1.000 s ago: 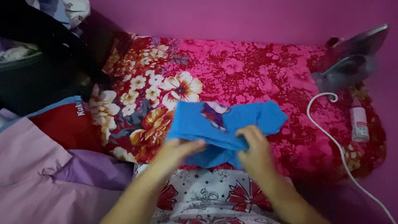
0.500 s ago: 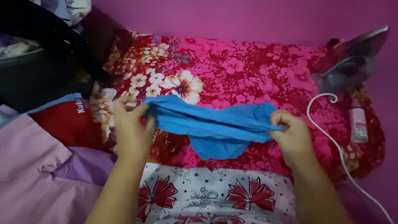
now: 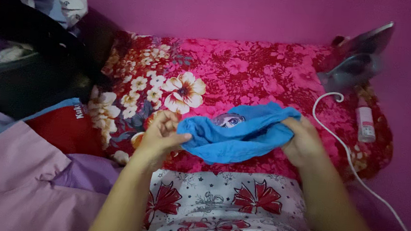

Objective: The person irons a blue t-shirt with a cartoon character on it, then irons a white t-shirt. They use an iron to smooth out wrinkles on both shirts.

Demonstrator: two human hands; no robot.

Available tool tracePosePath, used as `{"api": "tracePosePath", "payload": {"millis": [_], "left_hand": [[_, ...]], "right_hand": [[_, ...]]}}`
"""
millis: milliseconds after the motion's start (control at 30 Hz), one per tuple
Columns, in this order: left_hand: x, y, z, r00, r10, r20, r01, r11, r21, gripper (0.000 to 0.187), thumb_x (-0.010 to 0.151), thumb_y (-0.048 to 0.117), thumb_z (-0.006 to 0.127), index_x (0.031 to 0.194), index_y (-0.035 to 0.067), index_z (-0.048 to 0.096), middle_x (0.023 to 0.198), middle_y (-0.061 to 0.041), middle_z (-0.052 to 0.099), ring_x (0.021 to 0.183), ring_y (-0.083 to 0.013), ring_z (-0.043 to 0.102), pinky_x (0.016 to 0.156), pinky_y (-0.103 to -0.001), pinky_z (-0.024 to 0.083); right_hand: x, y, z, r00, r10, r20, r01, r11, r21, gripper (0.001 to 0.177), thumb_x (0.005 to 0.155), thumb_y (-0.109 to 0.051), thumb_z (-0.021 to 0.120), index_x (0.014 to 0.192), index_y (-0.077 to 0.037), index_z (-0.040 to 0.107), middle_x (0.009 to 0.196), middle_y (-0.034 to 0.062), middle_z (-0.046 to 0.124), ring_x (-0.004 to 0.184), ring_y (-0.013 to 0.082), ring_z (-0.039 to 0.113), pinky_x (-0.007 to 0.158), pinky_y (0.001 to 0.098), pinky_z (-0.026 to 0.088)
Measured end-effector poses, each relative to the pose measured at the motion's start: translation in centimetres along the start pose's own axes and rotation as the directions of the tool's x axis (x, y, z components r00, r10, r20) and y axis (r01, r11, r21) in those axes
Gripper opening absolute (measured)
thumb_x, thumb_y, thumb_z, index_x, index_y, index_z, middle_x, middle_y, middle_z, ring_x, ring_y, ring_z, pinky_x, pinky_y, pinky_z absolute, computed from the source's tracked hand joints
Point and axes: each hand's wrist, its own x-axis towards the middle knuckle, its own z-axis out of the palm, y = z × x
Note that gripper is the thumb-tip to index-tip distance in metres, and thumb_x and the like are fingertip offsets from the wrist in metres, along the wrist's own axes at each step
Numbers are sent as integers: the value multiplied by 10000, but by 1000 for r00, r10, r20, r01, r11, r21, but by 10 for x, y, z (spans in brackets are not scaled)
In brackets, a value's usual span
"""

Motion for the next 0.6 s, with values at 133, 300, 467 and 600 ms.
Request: {"api": "tracePosePath", "payload": {"millis": [133, 300, 467, 600], "left_hand": [[5, 5, -8, 983, -171, -58, 162, 977, -139, 544, 841, 12, 701, 1363, 99, 575, 984, -51, 758, 845, -156, 746, 778, -335, 612], [2, -4, -8, 981, -84, -175, 171, 803, 571, 314, 852, 75, 683, 1162, 78, 732, 949, -93, 783, 854, -221, 744, 781, -354, 597], [-16, 8, 7, 929, 313, -196, 91, 320, 943, 102, 770, 71, 681, 872, 77, 686, 860, -152, 705, 823, -328, 688, 724, -444, 520], [-21, 18, 23, 882, 449, -141, 49, 211, 976, 101, 701, 55, 685, 767, 71, 610, 823, -153, 653, 810, -380, 646, 671, -490, 488]], "right_hand": [[-7, -18, -1, 984, 70, 164, -102, 976, 194, 365, 949, -99, 559, 1279, 31, 643, 1212, 136, 709, 1104, 231, 688, 974, 404, 538], [-11, -41, -3, 979, 55, 196, -78, 991, 113, 268, 917, -111, 629, 1137, 40, 635, 1093, 156, 732, 1031, 240, 717, 962, 418, 576], [-12, -24, -22, 928, -354, -114, 211, 753, -624, 175, 867, 53, 664, 1038, 18, 647, 850, 61, 645, 733, 144, 639, 688, 321, 545], [-18, -8, -31, 773, -632, -51, 195, 312, -930, 132, 827, 122, 650, 899, 11, 651, 716, 58, 513, 617, 135, 517, 604, 322, 445]]}}
